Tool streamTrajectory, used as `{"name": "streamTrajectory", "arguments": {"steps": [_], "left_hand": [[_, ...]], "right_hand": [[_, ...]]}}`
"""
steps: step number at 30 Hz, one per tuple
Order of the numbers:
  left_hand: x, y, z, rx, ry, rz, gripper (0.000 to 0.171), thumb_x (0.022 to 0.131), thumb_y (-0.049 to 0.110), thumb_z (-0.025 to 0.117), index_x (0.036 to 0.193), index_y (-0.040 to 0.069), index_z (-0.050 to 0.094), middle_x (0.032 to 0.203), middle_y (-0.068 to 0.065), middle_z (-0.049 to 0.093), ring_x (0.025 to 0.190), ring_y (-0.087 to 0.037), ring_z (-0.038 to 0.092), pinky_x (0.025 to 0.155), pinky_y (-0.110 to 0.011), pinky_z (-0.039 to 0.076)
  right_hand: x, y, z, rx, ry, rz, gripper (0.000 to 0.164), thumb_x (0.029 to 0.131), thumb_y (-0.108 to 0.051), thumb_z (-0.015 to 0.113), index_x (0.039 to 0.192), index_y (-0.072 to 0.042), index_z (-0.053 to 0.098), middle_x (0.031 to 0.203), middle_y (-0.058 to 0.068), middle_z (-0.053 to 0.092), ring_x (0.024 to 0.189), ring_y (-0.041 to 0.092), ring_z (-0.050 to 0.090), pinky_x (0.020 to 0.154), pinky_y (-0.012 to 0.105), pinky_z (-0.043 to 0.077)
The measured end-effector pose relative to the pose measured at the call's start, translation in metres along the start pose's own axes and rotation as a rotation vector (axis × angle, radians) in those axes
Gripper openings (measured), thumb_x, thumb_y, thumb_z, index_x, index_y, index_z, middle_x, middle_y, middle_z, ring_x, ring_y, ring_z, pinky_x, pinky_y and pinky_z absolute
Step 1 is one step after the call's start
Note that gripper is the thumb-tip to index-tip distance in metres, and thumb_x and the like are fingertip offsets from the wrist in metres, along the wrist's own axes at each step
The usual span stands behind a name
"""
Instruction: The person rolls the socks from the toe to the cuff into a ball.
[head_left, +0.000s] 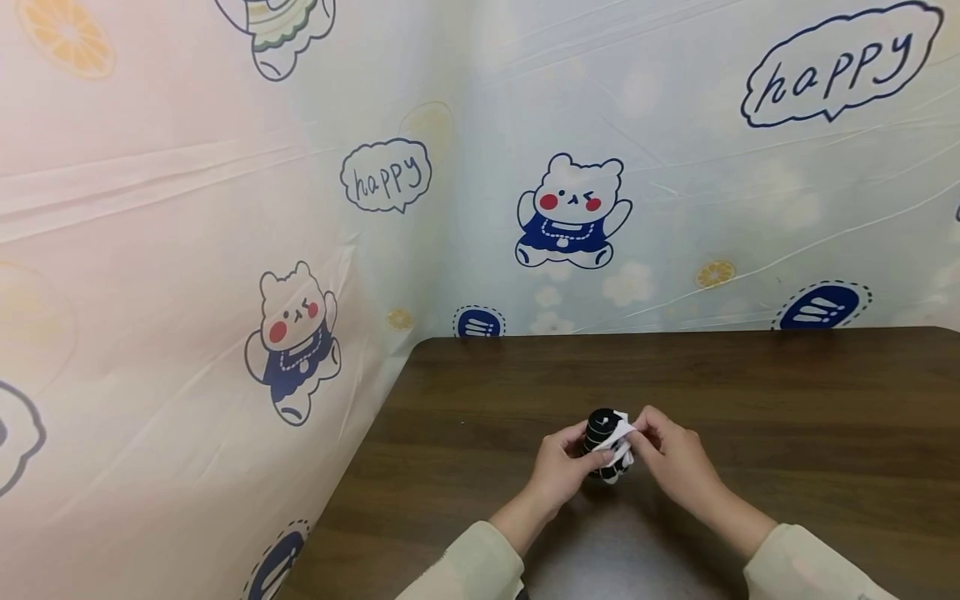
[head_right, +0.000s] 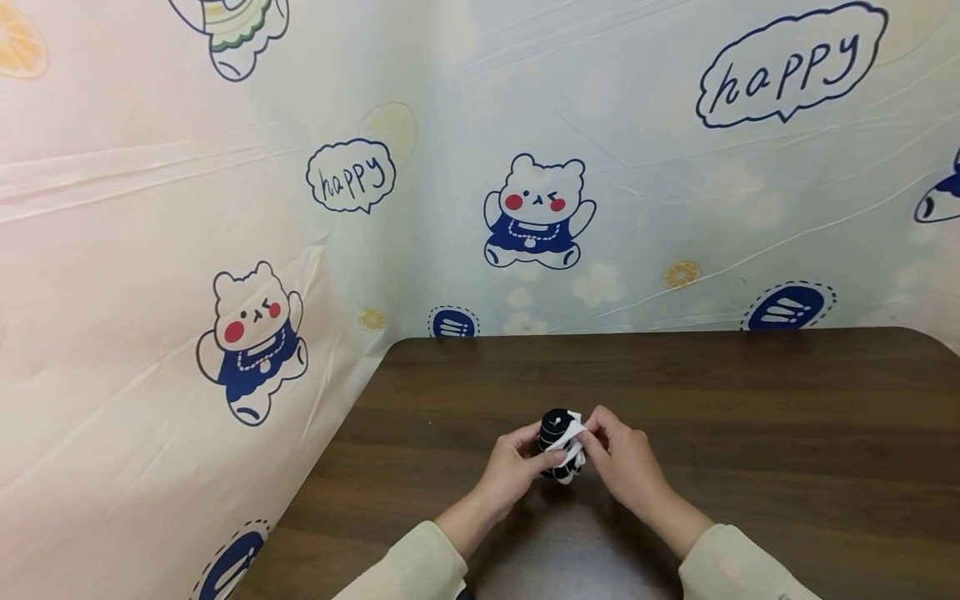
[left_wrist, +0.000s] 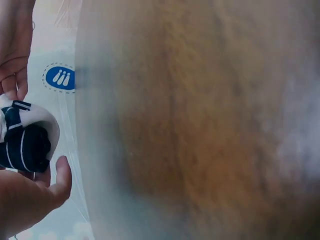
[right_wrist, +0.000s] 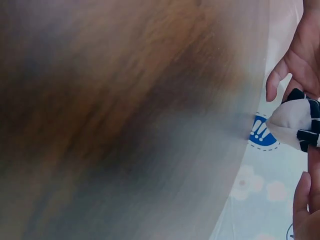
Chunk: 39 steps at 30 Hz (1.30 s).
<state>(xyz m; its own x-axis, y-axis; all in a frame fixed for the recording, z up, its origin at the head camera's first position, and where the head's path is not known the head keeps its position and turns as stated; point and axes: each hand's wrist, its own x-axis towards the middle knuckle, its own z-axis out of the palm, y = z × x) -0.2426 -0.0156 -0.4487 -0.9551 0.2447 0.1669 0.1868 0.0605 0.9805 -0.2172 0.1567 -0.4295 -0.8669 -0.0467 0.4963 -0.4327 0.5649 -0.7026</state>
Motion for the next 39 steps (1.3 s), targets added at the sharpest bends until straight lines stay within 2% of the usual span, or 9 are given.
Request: {"name": "streamTrajectory", "arguments": {"steps": [5,12,18,24,27,30,34,39], "left_hand": [[0.001,0.002,-0.001,0.003,0.011,0.022,0.040,0.078,0.000,0.073,0.117,0.002,0.067,0.101,-0.005,0.069,0.085,-0.005,0.060,0.076,-0.021,0.048],[0.000,0.004,-0.001,-0.006,0.012,0.031,0.043,0.078,0.001,0.073,0.119,0.001,0.065,0.102,-0.006,0.069,0.084,-0.006,0.061,0.075,-0.021,0.049],[0.000,0.003,-0.001,-0.018,0.001,0.016,0.042,0.078,0.001,0.072,0.118,0.002,0.064,0.098,-0.009,0.070,0.083,-0.008,0.063,0.071,-0.021,0.049],[0.000,0.002,0.001,-0.100,-0.029,-0.025,0.037,0.079,-0.001,0.070,0.112,0.004,0.054,0.093,-0.017,0.070,0.084,-0.015,0.066,0.069,-0.024,0.050],[-0.001,0.003,0.002,-0.110,-0.047,-0.036,0.031,0.080,-0.003,0.069,0.107,0.002,0.055,0.092,-0.018,0.070,0.082,-0.016,0.066,0.067,-0.025,0.050],[-0.003,0.005,0.003,-0.145,-0.084,-0.066,0.025,0.081,-0.005,0.067,0.104,-0.002,0.057,0.091,-0.018,0.069,0.078,-0.018,0.066,0.062,-0.027,0.051],[-0.005,0.008,0.005,-0.209,-0.151,-0.117,0.022,0.083,-0.006,0.064,0.104,-0.007,0.058,0.093,-0.017,0.069,0.077,-0.019,0.066,0.059,-0.030,0.053],[-0.008,0.007,0.005,-0.179,-0.203,-0.126,0.024,0.085,-0.004,0.063,0.108,-0.009,0.061,0.097,-0.016,0.068,0.079,-0.018,0.065,0.058,-0.030,0.053]], "right_hand": [[-0.003,-0.002,-0.001,-0.002,0.023,0.002,0.017,0.090,-0.004,0.063,0.083,-0.015,0.051,0.066,-0.005,0.055,0.057,0.004,0.043,0.051,0.025,0.036],[-0.002,0.000,-0.002,0.003,0.091,-0.091,0.024,0.086,0.001,0.066,0.077,-0.016,0.051,0.093,0.002,0.066,0.068,0.005,0.052,0.057,0.022,0.042],[-0.003,0.001,-0.003,0.067,0.111,-0.092,0.025,0.085,0.004,0.066,0.077,-0.015,0.052,0.093,0.006,0.070,0.078,0.004,0.060,0.060,0.016,0.045],[-0.007,-0.004,-0.002,0.155,0.136,-0.065,0.020,0.088,0.005,0.062,0.081,-0.011,0.053,0.079,-0.001,0.065,0.067,0.003,0.053,0.056,0.019,0.041],[-0.006,-0.007,-0.001,0.195,0.107,-0.037,0.014,0.091,0.002,0.059,0.087,-0.011,0.054,0.072,-0.005,0.057,0.063,0.005,0.050,0.055,0.022,0.040],[-0.005,-0.010,0.000,0.205,0.065,-0.008,0.009,0.093,-0.002,0.057,0.090,-0.011,0.056,0.074,-0.006,0.059,0.065,0.006,0.052,0.058,0.023,0.041],[-0.001,-0.014,-0.002,0.173,0.022,0.027,0.009,0.095,-0.007,0.057,0.088,-0.012,0.060,0.075,-0.008,0.061,0.066,0.005,0.053,0.059,0.025,0.042],[0.003,-0.020,-0.007,0.157,-0.073,0.075,0.011,0.095,-0.013,0.059,0.085,-0.012,0.065,0.069,-0.009,0.059,0.062,0.004,0.051,0.058,0.026,0.040]]}}
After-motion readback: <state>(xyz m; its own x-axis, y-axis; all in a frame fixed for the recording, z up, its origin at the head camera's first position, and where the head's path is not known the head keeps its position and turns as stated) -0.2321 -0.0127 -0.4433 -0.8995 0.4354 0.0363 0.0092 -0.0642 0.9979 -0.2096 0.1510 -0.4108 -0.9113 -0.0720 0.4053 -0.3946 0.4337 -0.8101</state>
